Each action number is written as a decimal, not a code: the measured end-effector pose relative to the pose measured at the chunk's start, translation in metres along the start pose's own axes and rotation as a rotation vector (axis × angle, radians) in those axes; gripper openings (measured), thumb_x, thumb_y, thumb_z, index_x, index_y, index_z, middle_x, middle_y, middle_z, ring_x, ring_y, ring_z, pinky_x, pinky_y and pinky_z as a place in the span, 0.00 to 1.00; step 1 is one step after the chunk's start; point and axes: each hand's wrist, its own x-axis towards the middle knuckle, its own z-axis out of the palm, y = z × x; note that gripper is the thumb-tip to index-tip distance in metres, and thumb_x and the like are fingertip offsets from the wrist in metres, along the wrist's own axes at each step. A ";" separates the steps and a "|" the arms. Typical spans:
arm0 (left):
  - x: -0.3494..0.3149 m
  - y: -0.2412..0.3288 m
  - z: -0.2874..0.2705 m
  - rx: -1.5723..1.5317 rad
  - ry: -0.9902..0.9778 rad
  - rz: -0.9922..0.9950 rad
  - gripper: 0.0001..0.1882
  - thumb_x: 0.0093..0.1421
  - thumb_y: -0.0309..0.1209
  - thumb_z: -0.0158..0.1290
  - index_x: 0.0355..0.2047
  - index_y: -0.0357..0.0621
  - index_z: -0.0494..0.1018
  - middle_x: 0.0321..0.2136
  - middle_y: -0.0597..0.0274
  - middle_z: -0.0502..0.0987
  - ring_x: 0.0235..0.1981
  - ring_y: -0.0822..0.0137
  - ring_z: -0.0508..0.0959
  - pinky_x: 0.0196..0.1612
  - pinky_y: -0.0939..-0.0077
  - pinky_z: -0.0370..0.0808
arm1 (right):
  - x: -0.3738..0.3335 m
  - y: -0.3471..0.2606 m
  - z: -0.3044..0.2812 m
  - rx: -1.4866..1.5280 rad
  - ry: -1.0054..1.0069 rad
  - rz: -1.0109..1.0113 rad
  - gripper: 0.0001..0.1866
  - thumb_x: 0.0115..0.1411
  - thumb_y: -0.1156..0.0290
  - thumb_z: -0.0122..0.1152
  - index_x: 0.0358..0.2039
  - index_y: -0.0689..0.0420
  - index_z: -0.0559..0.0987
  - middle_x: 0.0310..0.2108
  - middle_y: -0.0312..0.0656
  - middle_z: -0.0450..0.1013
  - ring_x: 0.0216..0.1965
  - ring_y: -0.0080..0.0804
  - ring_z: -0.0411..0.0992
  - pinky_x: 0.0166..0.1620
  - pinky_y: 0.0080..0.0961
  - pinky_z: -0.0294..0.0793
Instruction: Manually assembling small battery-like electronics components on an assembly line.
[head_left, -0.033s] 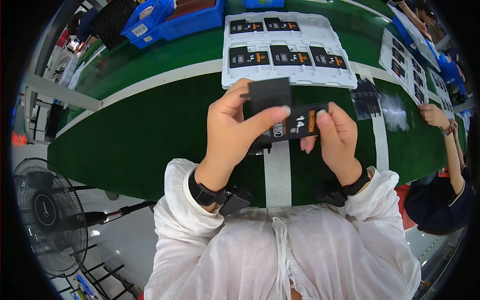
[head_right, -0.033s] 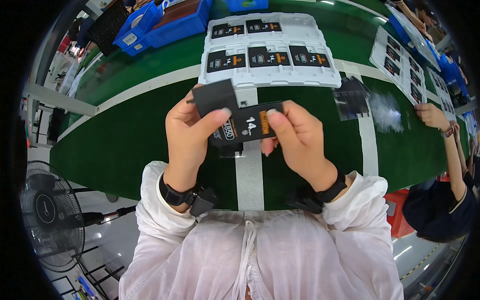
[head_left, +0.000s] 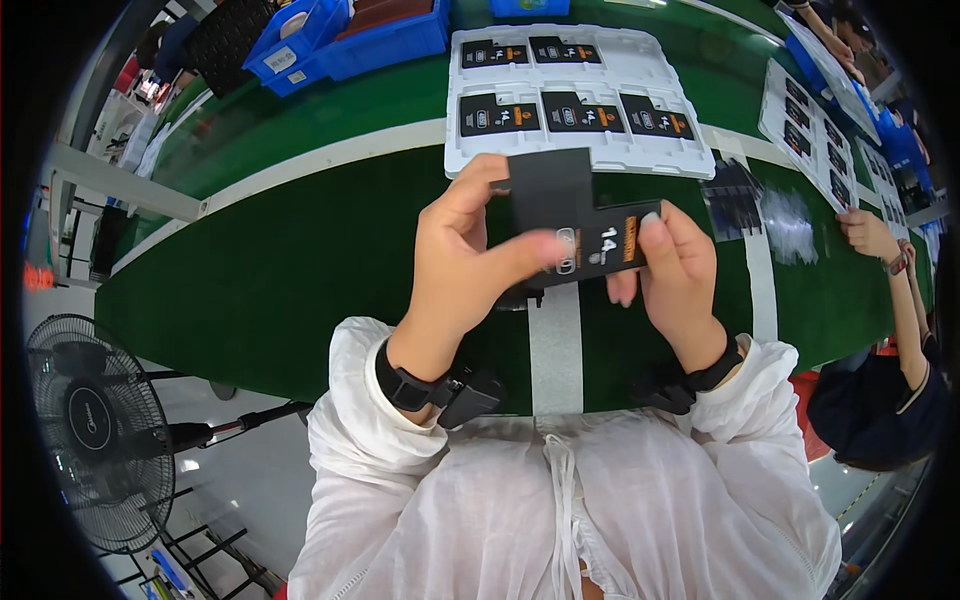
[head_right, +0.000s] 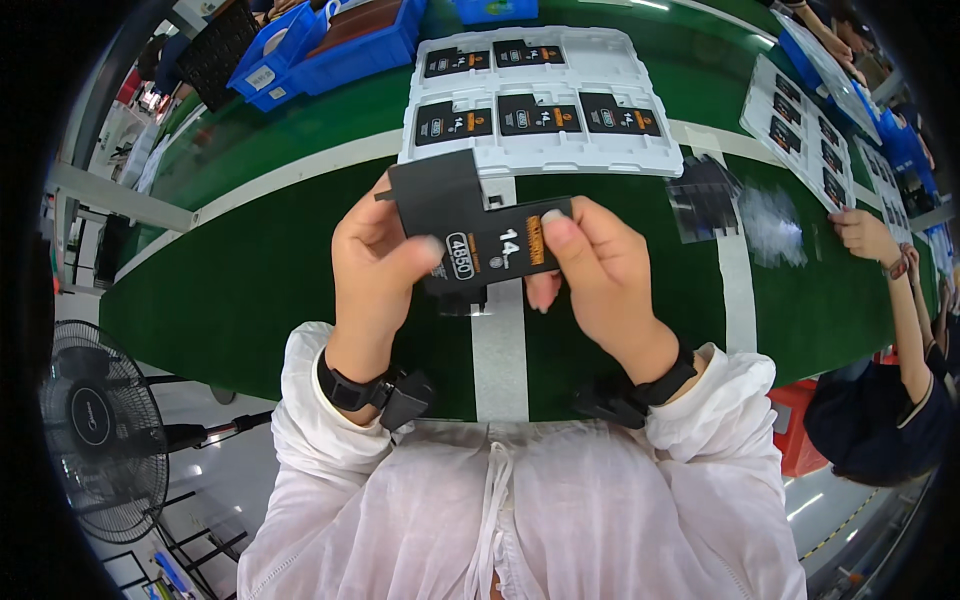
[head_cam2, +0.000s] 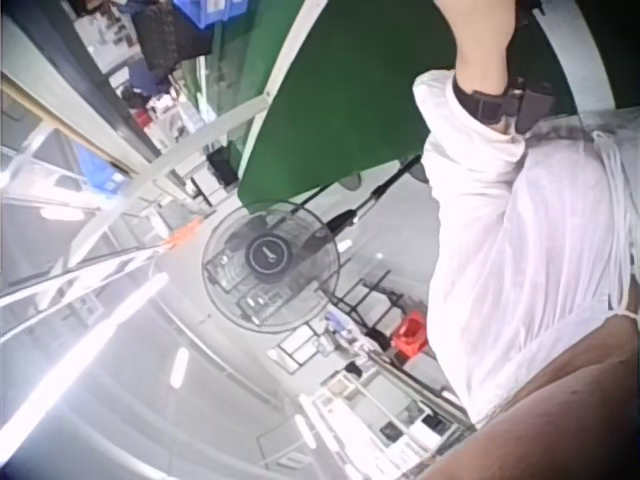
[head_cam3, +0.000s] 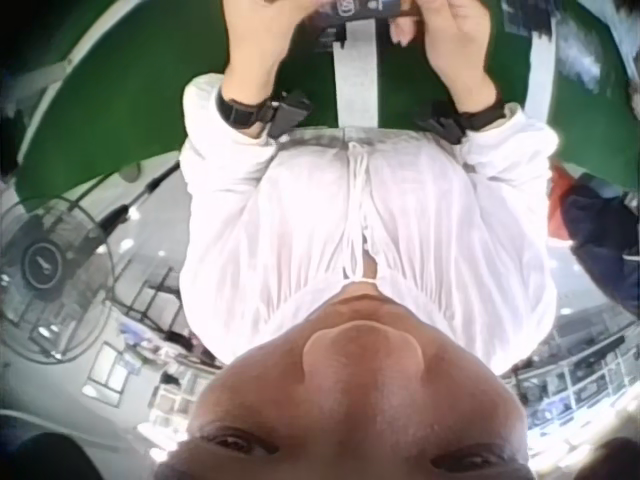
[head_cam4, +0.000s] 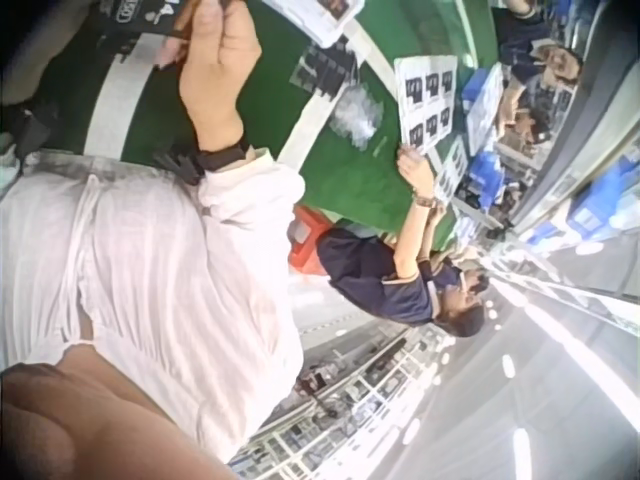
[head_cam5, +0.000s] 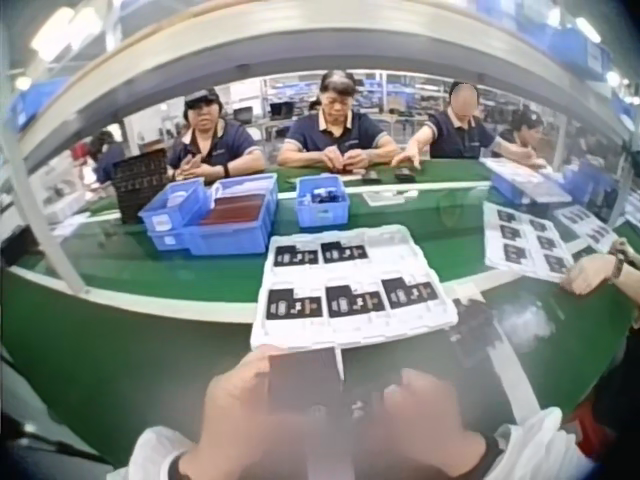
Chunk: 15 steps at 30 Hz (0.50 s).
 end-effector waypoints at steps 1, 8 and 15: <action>0.002 -0.002 -0.004 -0.080 -0.077 0.124 0.36 0.38 0.32 0.67 0.48 0.37 0.65 0.44 0.54 0.70 0.46 0.65 0.69 0.50 0.73 0.62 | 0.003 -0.001 -0.001 0.001 -0.007 0.001 0.14 0.63 0.65 0.43 0.27 0.63 0.70 0.13 0.36 0.66 0.12 0.18 0.63 0.17 0.14 0.61; 0.009 0.001 -0.002 -0.159 -0.358 0.444 0.62 0.30 0.38 0.70 0.59 0.35 0.41 0.38 0.50 0.72 0.43 0.60 0.72 0.51 0.66 0.59 | 0.002 0.009 -0.003 0.594 -0.614 0.695 0.20 0.63 0.59 0.42 0.31 0.67 0.71 0.07 0.31 0.58 0.06 0.16 0.52 0.09 0.14 0.53; 0.001 0.011 -0.001 0.125 -0.164 0.293 0.43 0.41 0.18 0.61 0.56 0.30 0.51 0.20 0.63 0.75 0.26 0.73 0.74 0.39 0.80 0.65 | 0.017 0.002 -0.009 -0.062 -0.266 0.166 0.18 0.64 0.63 0.41 0.36 0.63 0.75 0.31 0.40 0.74 0.34 0.23 0.71 0.38 0.18 0.67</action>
